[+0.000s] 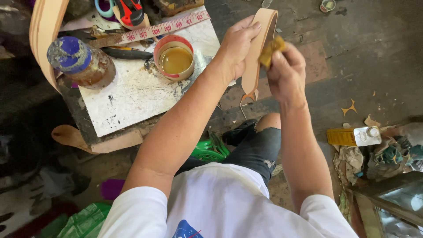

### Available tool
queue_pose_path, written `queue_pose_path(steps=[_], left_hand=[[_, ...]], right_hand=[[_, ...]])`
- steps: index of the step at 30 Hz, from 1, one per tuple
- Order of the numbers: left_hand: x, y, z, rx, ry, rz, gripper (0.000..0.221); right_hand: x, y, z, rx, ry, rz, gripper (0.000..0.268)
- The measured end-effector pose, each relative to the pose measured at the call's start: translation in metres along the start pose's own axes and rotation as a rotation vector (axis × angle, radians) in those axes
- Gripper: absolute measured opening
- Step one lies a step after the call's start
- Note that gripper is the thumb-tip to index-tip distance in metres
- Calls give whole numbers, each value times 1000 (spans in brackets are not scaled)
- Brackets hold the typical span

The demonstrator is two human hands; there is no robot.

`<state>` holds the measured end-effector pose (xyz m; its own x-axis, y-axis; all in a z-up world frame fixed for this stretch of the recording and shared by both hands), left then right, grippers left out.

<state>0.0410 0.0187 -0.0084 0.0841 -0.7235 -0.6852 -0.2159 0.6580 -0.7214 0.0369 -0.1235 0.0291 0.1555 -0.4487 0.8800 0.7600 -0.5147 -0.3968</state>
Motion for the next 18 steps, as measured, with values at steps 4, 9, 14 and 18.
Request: queue_pose_path(steps=[4, 9, 14, 18], left_hand=[[-2, -6, -3, 67, -13, 13, 23], [-19, -21, -20, 2, 90, 106, 52], [-38, -39, -38, 53, 43, 341, 32], [-53, -67, -47, 449, -136, 386, 36]], right_hand=[[-7, 28, 44, -152, 16, 6, 21], [1, 67, 64, -394, -19, -24, 21], [21, 86, 45, -578, -82, -87, 20], [41, 83, 27, -500, -57, -167, 19]])
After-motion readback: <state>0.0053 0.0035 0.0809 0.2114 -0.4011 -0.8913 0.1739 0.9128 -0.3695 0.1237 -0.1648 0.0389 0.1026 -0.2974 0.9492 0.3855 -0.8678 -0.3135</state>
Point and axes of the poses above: each hand's wrist, its own z-axis towards the middle knuckle, its own y-axis out of the back of the hand, x = y × z, the point moved 5 cm from there along z, towards the middle knuckle, and after that the axes turned 10 degrees about x, right-handed, at the moved point
